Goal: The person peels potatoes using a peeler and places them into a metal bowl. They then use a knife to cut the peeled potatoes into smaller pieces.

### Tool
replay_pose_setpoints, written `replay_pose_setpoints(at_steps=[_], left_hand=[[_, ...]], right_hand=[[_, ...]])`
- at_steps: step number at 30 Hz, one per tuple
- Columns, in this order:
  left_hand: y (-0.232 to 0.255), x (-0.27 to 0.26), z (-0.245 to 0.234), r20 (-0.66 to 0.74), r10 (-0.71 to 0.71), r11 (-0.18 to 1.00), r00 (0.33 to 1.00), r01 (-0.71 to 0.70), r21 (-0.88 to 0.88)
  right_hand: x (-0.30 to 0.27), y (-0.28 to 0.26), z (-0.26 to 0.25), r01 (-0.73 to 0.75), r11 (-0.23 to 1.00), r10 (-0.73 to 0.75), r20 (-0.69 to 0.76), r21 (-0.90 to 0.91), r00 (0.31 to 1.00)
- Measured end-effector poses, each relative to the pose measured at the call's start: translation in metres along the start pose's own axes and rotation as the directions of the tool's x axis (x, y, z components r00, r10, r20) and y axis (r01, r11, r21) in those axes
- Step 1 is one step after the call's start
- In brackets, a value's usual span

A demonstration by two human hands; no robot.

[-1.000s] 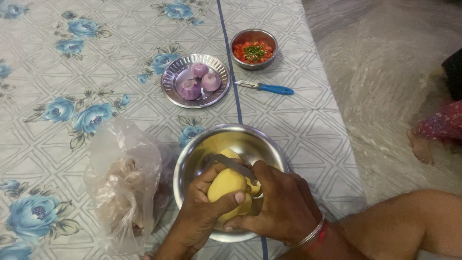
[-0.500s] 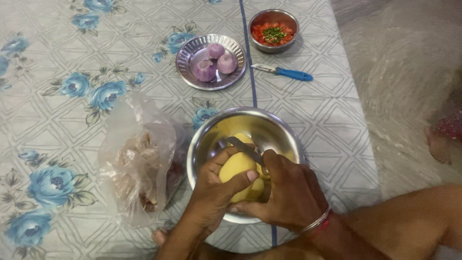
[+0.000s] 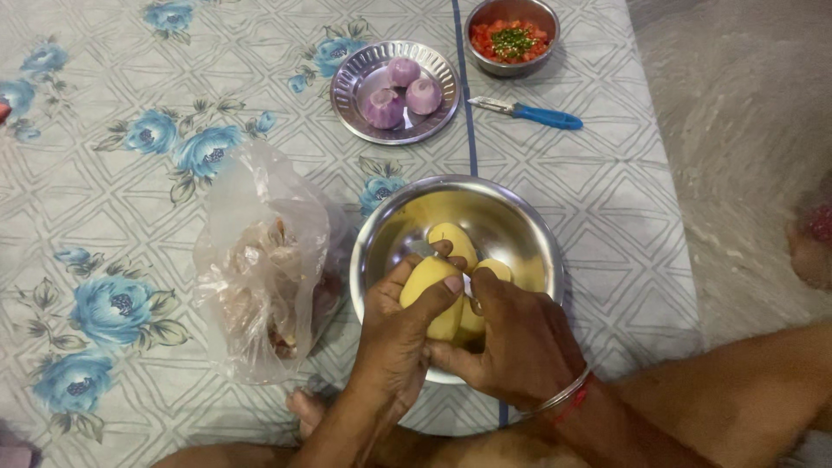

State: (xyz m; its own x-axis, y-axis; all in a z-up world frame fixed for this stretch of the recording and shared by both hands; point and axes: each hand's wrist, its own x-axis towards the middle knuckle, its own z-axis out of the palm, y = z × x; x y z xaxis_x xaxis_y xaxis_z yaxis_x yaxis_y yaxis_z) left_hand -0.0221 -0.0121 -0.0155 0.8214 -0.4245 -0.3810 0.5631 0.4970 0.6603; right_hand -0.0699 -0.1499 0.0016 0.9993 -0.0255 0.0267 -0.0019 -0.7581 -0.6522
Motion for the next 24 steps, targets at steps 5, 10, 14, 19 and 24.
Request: replay_pose_setpoints(at_steps=[5, 10, 14, 19, 24], left_hand=[[0.001, -0.006, -0.002, -0.091, -0.031, 0.999, 0.995, 0.032, 0.010], [0.001, -0.003, -0.001, -0.126, -0.070, 0.994, 0.990, 0.059, -0.090], [-0.003, -0.003, -0.002, -0.162, -0.108, 0.988, 0.981, 0.087, -0.128], [-0.015, -0.001, -0.007, -0.184, -0.036, 0.976, 0.982, -0.005, -0.220], [-0.016, -0.001, -0.009, -0.220, 0.020, 0.972, 0.975, -0.070, -0.223]], right_hand=[[0.007, -0.002, -0.005, 0.025, 0.999, -0.030, 0.152, 0.033, 0.988], [0.005, -0.001, 0.000, -0.071, 0.997, 0.075, 0.217, -0.026, 0.973], [-0.001, -0.002, 0.009, -0.081, 0.996, 0.084, 0.169, -0.025, 0.982], [-0.007, -0.005, 0.016, -0.097, 0.993, 0.088, 0.123, 0.069, 0.989], [-0.010, -0.007, 0.024, -0.153, 0.985, 0.144, 0.112, 0.076, 0.983]])
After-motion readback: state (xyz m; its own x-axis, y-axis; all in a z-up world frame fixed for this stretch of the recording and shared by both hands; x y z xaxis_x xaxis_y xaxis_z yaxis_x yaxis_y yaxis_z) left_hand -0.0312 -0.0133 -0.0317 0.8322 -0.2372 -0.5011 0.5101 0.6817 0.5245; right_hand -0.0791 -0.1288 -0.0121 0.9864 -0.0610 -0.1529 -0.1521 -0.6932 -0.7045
